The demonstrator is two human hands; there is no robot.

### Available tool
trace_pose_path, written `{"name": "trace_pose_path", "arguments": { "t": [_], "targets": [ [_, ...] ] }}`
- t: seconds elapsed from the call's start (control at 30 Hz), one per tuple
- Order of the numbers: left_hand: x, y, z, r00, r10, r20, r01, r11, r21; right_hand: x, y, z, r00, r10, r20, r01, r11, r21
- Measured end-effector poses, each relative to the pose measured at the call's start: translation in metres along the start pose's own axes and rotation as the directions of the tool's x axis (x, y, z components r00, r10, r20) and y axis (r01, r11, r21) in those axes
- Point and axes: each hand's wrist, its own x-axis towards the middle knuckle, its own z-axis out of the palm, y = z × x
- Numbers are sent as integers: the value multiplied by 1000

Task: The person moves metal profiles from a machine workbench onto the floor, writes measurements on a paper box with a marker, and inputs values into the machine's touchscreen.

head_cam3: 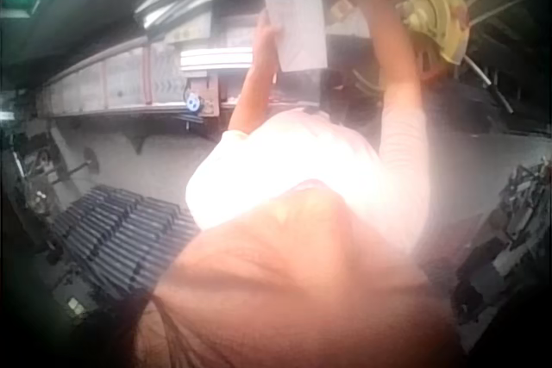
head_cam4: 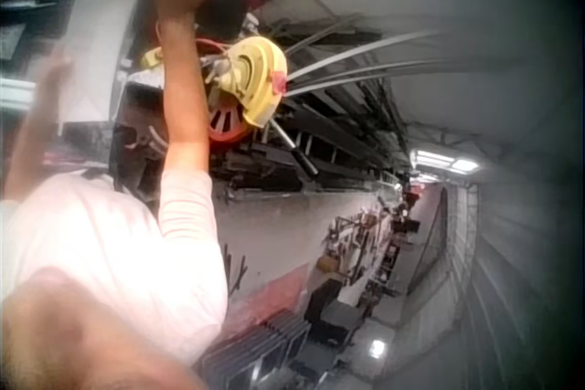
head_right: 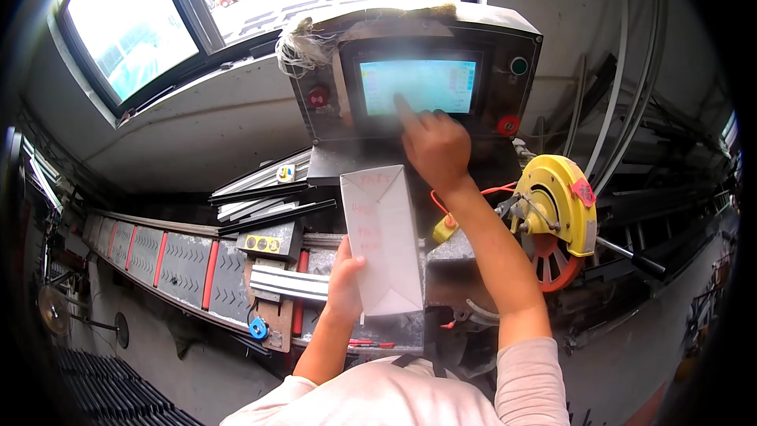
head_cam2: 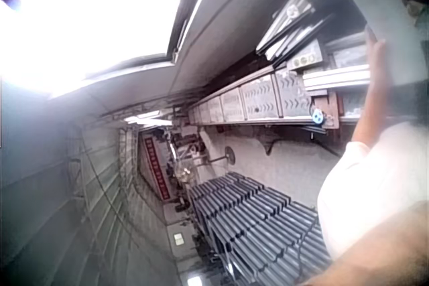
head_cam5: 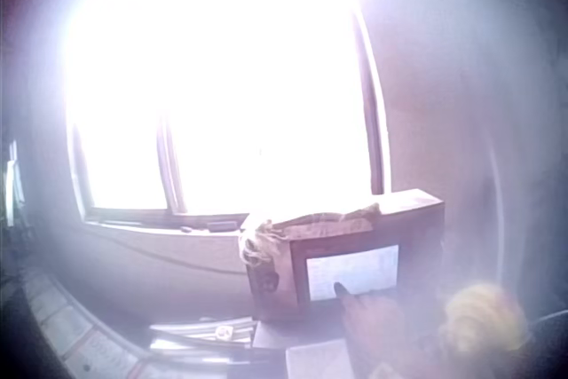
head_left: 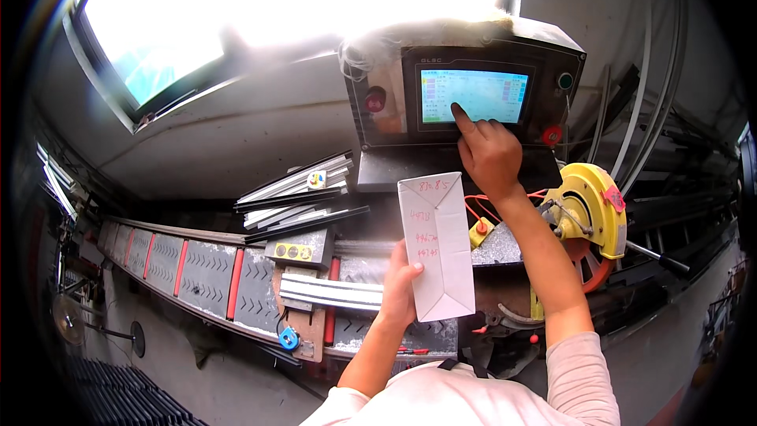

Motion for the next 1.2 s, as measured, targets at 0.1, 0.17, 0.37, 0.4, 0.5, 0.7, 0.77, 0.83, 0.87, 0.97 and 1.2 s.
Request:
{"name": "trace_pose_path", "arguments": {
  "t": [0.1,0.17,0.37,0.4,0.5,0.7,0.77,0.83,0.87,0.97,1.2],
  "targets": [
    [0,0,1,1000,-1,-3,1,1000,-4,-2,-1,-2,999,-14,-51,16,999,43],
    [0,0,0,1000,1,-8,-1,1000,-3,-2,-2,-5,998,-9,-70,12,999,43],
    [0,1,2,1000,1,-20,-1,1000,-1,-5,1,-3,992,28,-123,-25,999,24],
    [0,1,2,1000,1,-19,-1,1000,-3,-5,2,-3,991,35,-127,-33,999,16],
    [0,1,-1,1000,-2,-19,2,1000,3,-5,1,-2,990,48,-136,-46,999,17],
    [0,0,-1,1000,-3,-9,3,1000,-3,-5,3,-1,984,46,-171,-42,999,28],
    [0,0,-3,1000,-6,-5,6,1000,-8,-2,2,-2,989,63,-135,-63,998,-2],
    [1,0,-2,1000,-10,2,10,1000,-13,-1,2,-2,992,80,-99,-84,996,-35],
    [0,1,-1,1000,-8,-1,8,1000,-11,-1,2,-1,989,82,-120,-84,996,-6],
    [1,1,-1,1000,1,7,-1,1000,-11,-7,7,-1,981,71,-182,-66,997,31],
    [1,2,-2,1000,13,3,-13,1000,-7,-7,1,-6,989,55,-140,-48,998,49]
  ]
}}
